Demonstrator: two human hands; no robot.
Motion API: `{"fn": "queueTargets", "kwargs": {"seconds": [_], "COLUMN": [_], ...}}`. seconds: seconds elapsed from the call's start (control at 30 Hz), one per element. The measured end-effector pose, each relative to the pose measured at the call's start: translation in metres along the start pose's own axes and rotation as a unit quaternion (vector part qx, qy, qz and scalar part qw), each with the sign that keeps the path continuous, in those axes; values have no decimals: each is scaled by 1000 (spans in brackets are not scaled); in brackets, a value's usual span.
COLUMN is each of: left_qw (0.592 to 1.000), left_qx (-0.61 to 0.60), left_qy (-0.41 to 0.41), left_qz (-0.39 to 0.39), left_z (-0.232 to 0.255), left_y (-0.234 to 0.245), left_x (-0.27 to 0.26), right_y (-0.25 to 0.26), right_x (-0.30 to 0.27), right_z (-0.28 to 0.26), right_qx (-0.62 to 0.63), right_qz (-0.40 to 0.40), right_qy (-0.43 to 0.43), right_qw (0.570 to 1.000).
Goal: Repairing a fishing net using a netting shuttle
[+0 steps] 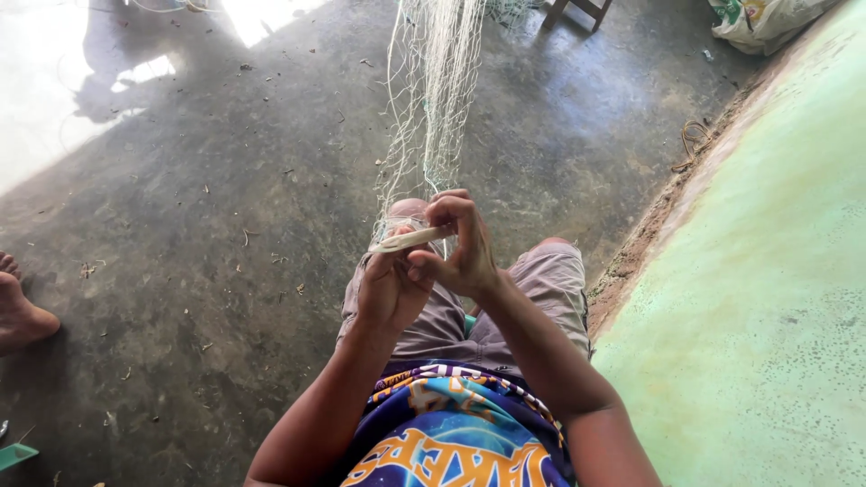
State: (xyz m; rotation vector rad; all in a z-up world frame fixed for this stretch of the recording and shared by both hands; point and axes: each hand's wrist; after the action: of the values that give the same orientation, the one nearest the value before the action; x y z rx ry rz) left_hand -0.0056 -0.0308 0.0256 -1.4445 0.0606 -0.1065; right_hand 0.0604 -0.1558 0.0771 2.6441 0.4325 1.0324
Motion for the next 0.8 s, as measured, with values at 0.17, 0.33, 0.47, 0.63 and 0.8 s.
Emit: {"fn": "queueTargets", "kwargs": {"seconds": [0.17, 0.33, 0.47, 0.63, 0.8], "left_qw": [991, 981, 985, 989, 982], "left_qx": [101, 154, 138, 131, 170], "left_qy": [-83, -107, -81, -38, 26], "left_qz": [11, 49, 62, 60, 81], "left_z": [-7, 0, 13, 24, 30], "left_y": [15, 23, 14, 14, 5], "left_x": [11, 23, 27, 34, 40], "right_y": [-15, 4, 42, 79, 90], "right_x": [-4, -7, -17, -11, 31], "right_z": [-24, -58, -47, -8, -35], "right_qx": [-88, -6, 286, 241, -65], "right_qz": [56, 151, 216, 85, -277], "right_qy": [44, 62, -93, -253, -310], "right_qw": [994, 987, 929, 933, 907]}}
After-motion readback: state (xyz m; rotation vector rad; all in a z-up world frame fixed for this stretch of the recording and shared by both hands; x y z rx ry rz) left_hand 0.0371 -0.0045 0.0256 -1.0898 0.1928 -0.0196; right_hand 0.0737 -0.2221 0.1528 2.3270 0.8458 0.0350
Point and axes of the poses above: each hand's wrist, its own x-axis towards the middle knuckle, its own y-axis out of the back of the hand, z = x × y, and after that the axes turned 1 degree about -z, right-handed
